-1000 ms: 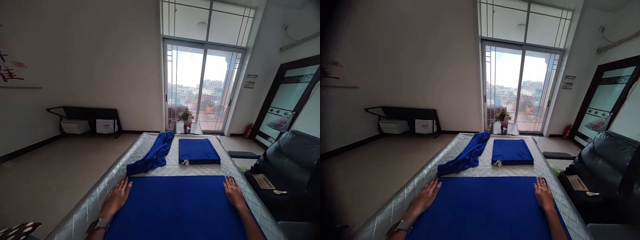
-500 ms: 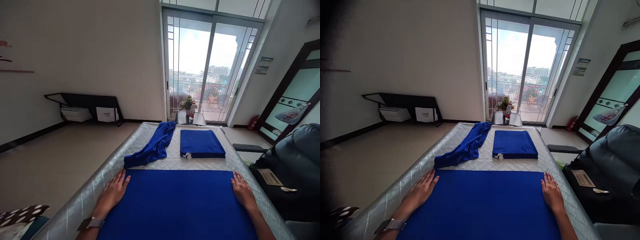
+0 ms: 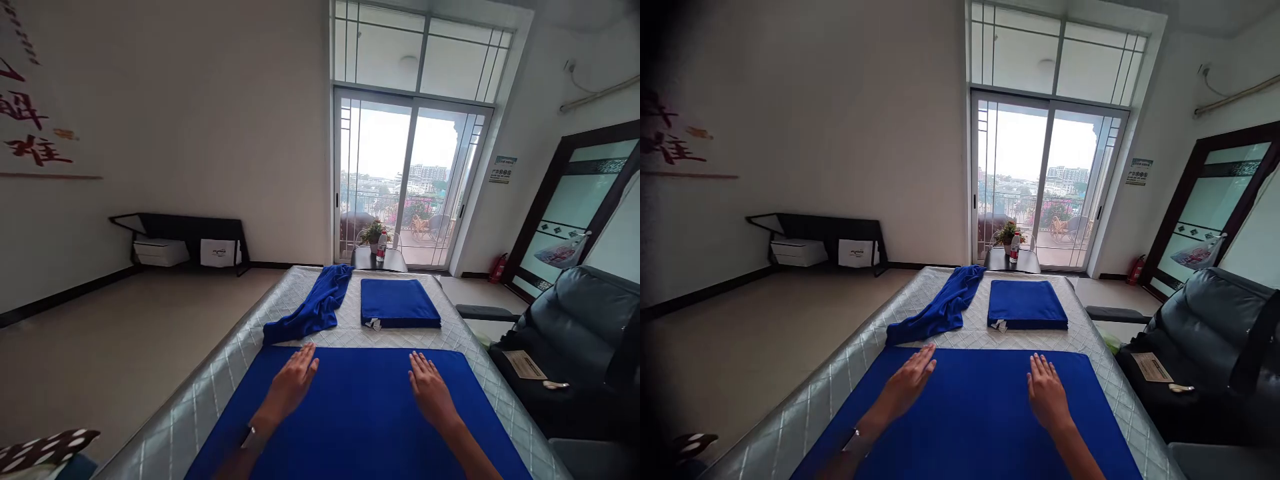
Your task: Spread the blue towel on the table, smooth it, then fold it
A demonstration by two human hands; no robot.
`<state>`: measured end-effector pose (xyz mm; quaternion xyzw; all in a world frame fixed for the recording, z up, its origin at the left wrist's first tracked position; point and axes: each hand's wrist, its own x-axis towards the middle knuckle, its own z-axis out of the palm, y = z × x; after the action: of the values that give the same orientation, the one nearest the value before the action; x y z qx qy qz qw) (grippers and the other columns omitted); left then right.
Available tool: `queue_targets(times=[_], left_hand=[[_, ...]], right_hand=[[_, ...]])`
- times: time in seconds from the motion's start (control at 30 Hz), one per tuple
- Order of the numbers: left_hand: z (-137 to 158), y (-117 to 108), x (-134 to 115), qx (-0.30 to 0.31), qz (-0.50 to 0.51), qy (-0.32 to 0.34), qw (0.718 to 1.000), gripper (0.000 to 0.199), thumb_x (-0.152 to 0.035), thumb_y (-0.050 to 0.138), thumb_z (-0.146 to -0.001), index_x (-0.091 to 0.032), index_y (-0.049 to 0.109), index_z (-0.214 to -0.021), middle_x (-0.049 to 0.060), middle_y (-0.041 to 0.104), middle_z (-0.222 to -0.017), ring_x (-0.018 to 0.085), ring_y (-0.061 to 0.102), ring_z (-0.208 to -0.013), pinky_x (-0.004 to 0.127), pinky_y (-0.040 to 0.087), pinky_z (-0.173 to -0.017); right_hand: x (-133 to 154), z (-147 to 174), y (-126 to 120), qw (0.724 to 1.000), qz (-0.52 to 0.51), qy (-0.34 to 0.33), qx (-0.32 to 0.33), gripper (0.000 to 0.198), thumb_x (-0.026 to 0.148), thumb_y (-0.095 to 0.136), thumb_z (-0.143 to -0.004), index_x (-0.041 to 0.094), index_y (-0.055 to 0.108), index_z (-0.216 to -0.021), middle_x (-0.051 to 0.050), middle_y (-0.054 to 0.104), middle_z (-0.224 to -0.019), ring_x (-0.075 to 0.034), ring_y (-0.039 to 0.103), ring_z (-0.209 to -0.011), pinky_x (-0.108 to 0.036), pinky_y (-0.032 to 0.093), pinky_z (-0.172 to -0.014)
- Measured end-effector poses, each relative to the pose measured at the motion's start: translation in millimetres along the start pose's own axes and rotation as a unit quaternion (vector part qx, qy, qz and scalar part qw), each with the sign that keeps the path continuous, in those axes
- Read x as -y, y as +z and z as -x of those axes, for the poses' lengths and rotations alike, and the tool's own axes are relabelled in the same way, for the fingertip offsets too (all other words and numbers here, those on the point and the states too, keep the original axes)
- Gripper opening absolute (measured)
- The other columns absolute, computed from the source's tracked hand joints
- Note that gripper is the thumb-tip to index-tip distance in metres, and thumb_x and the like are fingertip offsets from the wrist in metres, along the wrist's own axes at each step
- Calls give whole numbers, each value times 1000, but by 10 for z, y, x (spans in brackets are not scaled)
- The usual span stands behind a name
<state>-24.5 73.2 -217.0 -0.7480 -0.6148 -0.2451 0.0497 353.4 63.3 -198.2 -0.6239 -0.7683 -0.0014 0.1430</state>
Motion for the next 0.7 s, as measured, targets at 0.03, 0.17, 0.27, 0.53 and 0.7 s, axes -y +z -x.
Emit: queue_targets(times=[0.03, 0.17, 0.27, 0.53, 0.7], left_hand=[[38, 51, -245, 16, 7, 31, 999, 60, -53, 25, -102, -17, 46, -146, 8, 51, -151, 21, 45, -139, 37, 38, -116], [250, 311, -1012, 77, 33, 128, 988, 59, -54, 28, -102, -21, 38, -150, 8, 43, -156, 22, 38, -144, 42, 38, -117], [380, 472, -1238, 104, 45, 144, 983, 61, -51, 26, -103, -17, 32, -152, 12, 39, -157, 24, 33, -146, 46, 36, -118], [448, 601, -1205, 109, 49, 137, 983, 59, -50, 24, -103, -21, 22, -155, 8, 35, -159, 24, 29, -148, 47, 33, -120], [464, 520, -1165, 112, 46, 137, 983, 59, -50, 26, -103, -23, 23, -154, 8, 35, -159, 24, 29, -147, 46, 33, -120]], right_hand=[[200, 52, 14, 1000, -17, -21, 17, 59, 41, 20, -100, 16, 40, -150, -5, 40, -156, -19, 29, -146, -37, 22, -121], [772, 225, 156, 994, -53, -64, 77, 61, 42, 20, -101, 14, 31, -153, -7, 30, -159, -20, 22, -149, -41, 20, -122], [897, 287, 298, 992, -49, -63, 96, 60, 40, 19, -101, 13, 26, -154, -7, 24, -161, -21, 17, -150, -43, 17, -122], [867, 326, 391, 993, -50, -65, 88, 58, 38, 17, -102, 16, 23, -155, -7, 22, -162, -20, 15, -150, -44, 14, -123], [828, 343, 343, 994, -44, -39, 91, 60, 43, 18, -101, 15, 23, -155, -6, 22, -162, -21, 16, -150, -44, 16, -122]])
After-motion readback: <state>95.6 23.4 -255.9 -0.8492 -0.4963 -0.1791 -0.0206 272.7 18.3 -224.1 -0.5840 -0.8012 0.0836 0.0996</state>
